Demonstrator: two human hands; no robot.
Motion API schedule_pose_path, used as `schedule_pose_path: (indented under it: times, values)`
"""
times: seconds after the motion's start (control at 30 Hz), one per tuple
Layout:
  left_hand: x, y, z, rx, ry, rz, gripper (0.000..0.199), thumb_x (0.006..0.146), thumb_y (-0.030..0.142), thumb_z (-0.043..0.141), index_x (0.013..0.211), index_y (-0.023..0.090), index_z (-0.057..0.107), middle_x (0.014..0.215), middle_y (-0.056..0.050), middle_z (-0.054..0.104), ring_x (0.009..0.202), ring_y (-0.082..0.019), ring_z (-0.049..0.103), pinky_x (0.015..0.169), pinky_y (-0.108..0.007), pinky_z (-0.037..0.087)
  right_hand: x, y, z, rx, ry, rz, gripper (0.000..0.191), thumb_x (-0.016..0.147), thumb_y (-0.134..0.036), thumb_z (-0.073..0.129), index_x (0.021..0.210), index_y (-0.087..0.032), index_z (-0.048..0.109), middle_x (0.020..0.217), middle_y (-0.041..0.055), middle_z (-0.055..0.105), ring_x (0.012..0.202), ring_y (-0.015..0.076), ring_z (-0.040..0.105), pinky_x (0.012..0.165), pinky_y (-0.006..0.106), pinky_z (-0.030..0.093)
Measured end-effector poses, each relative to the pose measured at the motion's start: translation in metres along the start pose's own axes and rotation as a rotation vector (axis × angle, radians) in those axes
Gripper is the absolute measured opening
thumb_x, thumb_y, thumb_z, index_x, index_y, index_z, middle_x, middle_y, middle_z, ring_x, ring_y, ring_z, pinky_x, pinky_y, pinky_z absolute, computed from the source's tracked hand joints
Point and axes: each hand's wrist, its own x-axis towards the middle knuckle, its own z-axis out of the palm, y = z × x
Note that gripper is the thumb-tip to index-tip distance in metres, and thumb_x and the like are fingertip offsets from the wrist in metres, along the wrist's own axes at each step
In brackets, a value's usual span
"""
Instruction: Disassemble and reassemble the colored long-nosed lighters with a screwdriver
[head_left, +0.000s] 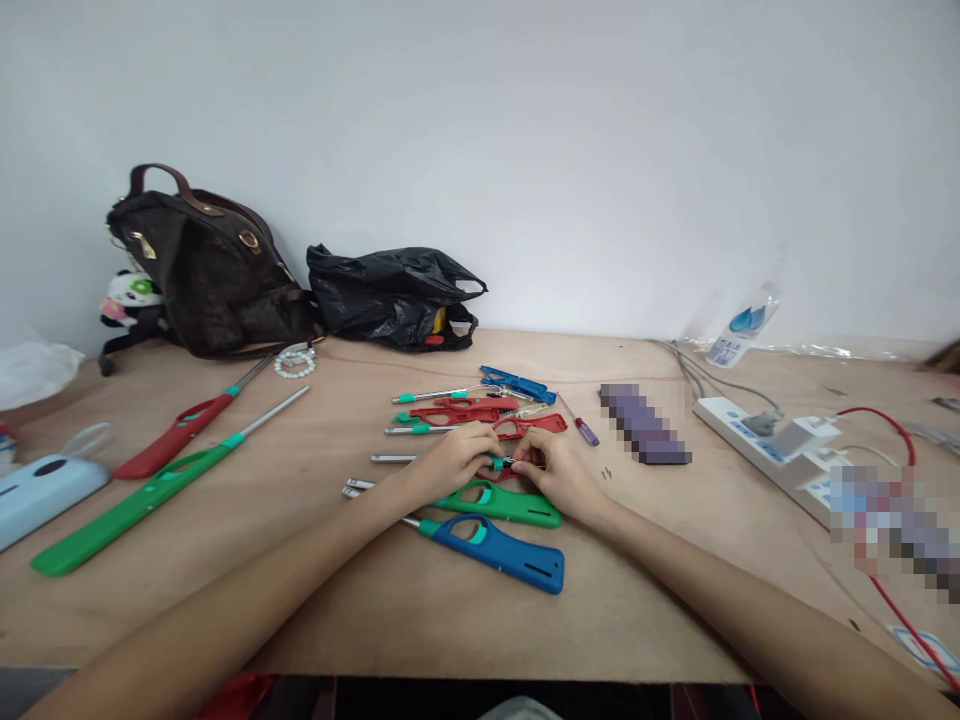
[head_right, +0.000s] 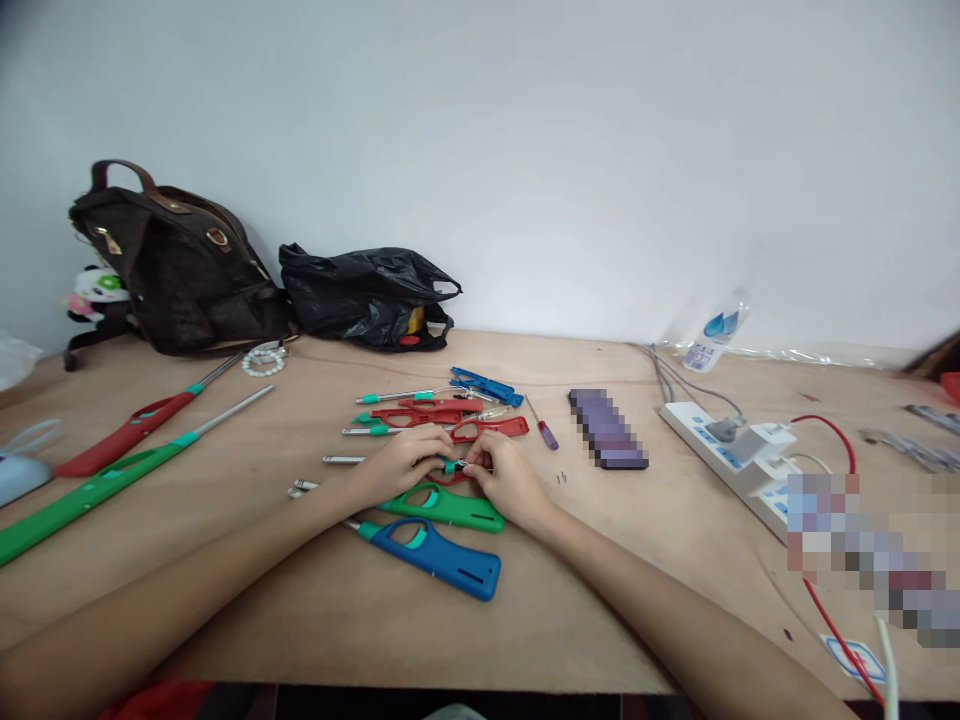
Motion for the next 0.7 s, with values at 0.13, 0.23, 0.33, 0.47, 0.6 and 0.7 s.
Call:
schedule_pose_path:
  times: [0.13, 0.23, 0.33, 0.47, 0.6, 0.7]
  values:
    - [-0.001, -0.001, 0.000, 0.038, -0.013, 0.017, 0.024, 0.083, 0.003, 0.045, 0.088, 0.016, 0.064, 0.092, -0.006, 0.064, 0.089, -0.018, 0.058, 0.081, -0.030, 0.047, 0.000, -0.003, -0.001, -0.035, -0.001, -0.002, 0.014, 0.075, -0.006, 0.061, 0.071, -0.018, 0.055, 0.070, -0.0013, 0.054, 0.064, 0.0132, 0.049, 0.058, 0.025, 0.037]
    - [-0.002, 0.002, -0.002, 0.060, -0.031, 0.025, 0.028, 0.083, 0.002, 0.043, 0.089, 0.016, 0.066, 0.093, -0.006, 0.065, 0.088, -0.018, 0.060, 0.080, -0.029, 0.047, 0.000, -0.003, -0.002, -0.039, -0.007, -0.007, 0.014, 0.075, -0.006, 0.061, 0.070, -0.018, 0.055, 0.070, -0.0011, 0.055, 0.064, 0.0131, 0.049, 0.058, 0.025, 0.037]
    - [-0.002, 0.005, -0.006, 0.039, -0.027, -0.001, 0.029, 0.083, 0.003, 0.043, 0.091, 0.017, 0.068, 0.095, -0.006, 0.067, 0.088, -0.017, 0.062, 0.079, -0.028, 0.048, 0.001, -0.002, -0.002, -0.017, -0.015, -0.005, 0.014, 0.075, -0.007, 0.061, 0.069, -0.018, 0.055, 0.069, -0.0012, 0.055, 0.063, 0.0130, 0.049, 0.057, 0.024, 0.036]
    - [0.001, 0.008, -0.012, -0.074, -0.006, -0.108, 0.022, 0.085, 0.008, 0.049, 0.088, 0.017, 0.068, 0.088, -0.004, 0.069, 0.084, -0.016, 0.064, 0.077, -0.026, 0.048, 0.001, -0.001, -0.001, -0.015, 0.003, -0.005, 0.015, 0.075, -0.008, 0.062, 0.067, -0.018, 0.054, 0.068, -0.0014, 0.056, 0.062, 0.0132, 0.049, 0.056, 0.025, 0.036]
    - [0.002, 0.008, -0.013, -0.134, 0.033, -0.205, 0.013, 0.082, 0.011, 0.057, 0.083, 0.016, 0.068, 0.084, -0.003, 0.071, 0.083, -0.017, 0.065, 0.076, -0.026, 0.049, 0.002, -0.002, -0.001, -0.026, 0.010, -0.001, 0.015, 0.075, -0.008, 0.062, 0.067, -0.018, 0.055, 0.069, -0.0007, 0.057, 0.064, 0.0136, 0.049, 0.058, 0.025, 0.037]
    - [0.003, 0.007, -0.012, -0.162, 0.056, -0.236, 0.012, 0.080, 0.010, 0.059, 0.083, 0.016, 0.069, 0.083, -0.002, 0.071, 0.081, -0.017, 0.065, 0.073, -0.025, 0.049, 0.001, -0.003, 0.000, -0.022, 0.015, 0.001, 0.015, 0.075, -0.008, 0.061, 0.067, -0.018, 0.054, 0.070, -0.0005, 0.057, 0.065, 0.0140, 0.050, 0.059, 0.026, 0.037]
